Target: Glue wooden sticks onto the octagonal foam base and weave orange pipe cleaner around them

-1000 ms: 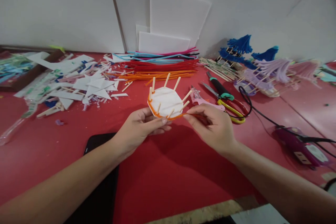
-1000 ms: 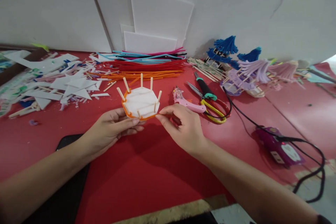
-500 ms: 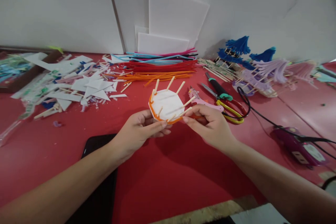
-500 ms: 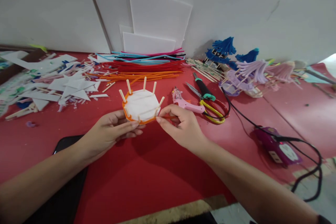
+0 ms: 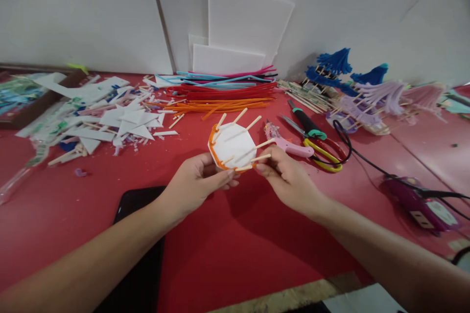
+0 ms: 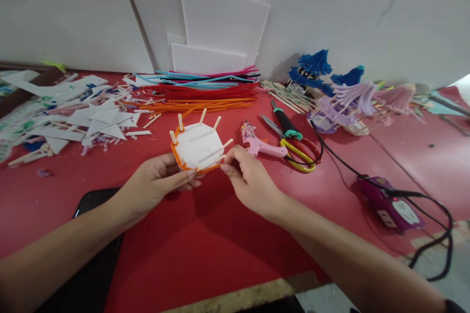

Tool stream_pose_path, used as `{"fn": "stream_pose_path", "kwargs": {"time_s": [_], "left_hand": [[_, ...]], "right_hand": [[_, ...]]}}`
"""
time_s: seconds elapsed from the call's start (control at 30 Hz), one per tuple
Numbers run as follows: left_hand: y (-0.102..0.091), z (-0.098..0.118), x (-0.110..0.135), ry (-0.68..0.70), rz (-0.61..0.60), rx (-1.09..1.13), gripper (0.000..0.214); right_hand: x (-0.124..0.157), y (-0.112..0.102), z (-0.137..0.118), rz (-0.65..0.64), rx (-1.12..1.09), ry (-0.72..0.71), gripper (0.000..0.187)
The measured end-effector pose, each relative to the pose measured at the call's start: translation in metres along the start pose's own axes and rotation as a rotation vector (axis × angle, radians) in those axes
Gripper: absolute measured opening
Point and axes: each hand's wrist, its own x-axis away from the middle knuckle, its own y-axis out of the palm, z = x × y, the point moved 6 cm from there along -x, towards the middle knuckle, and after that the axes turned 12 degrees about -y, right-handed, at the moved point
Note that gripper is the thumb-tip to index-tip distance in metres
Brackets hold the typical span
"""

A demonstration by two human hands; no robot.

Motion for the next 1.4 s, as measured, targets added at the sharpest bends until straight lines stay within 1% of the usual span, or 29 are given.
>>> {"fn": "stream_pose_path", "kwargs": {"time_s": [0.07,0.17,0.3,0.43,0.53,0.6,0.67,0.77,0.83,0.97,1.1,1.27,1.4], "left_hand": [[0.001,0.0,0.0,0.004,-0.008,-0.005,0.033],[0.002,-0.001,0.0,-0.001,-0.012,-0.017,0.033],[0.003,-0.002,0.0,-0.005,-0.014,-0.02,0.034],[0.002,-0.004,-0.001,-0.011,-0.016,-0.009,0.038],[0.0,-0.005,-0.002,-0.011,-0.02,0.027,0.037],[0.0,-0.004,-0.001,0.021,-0.03,0.049,0.035],[0.002,0.001,0.0,0.098,-0.046,0.035,0.037],[0.007,0.01,0.004,0.228,-0.051,-0.074,0.038],[0.01,0.013,0.005,0.258,-0.049,-0.135,0.033],[0.009,0.012,0.005,0.239,-0.043,-0.144,0.023],[0.008,0.01,0.005,0.202,-0.033,-0.113,0.019],[0.009,0.008,0.004,0.17,-0.056,-0.103,0.02],[0.008,0.009,0.004,0.227,-0.049,-0.171,0.027]], "right_hand": [[-0.001,0.001,0.003,0.011,-0.116,0.046,0.004],[-0.003,0.002,0.005,0.016,-0.213,0.081,0.007],[-0.002,0.0,0.007,0.046,-0.216,0.092,0.01],[-0.001,-0.002,0.007,0.088,-0.202,0.082,0.01],[0.0,-0.001,0.004,0.138,-0.237,0.111,0.011],[0.0,0.0,0.001,0.184,-0.269,0.128,0.011],[0.001,0.001,-0.004,0.23,-0.296,0.13,0.009],[0.003,0.002,-0.014,0.278,-0.32,0.108,0.007],[0.004,0.003,-0.019,0.291,-0.304,0.08,0.005],[0.006,0.001,-0.025,0.303,-0.214,-0.013,0.001],[0.007,0.0,-0.026,0.279,-0.095,-0.09,0.008],[0.006,0.001,-0.026,0.266,-0.014,-0.138,0.01],[0.004,0.002,-0.028,0.267,-0.017,-0.152,0.009]]}}
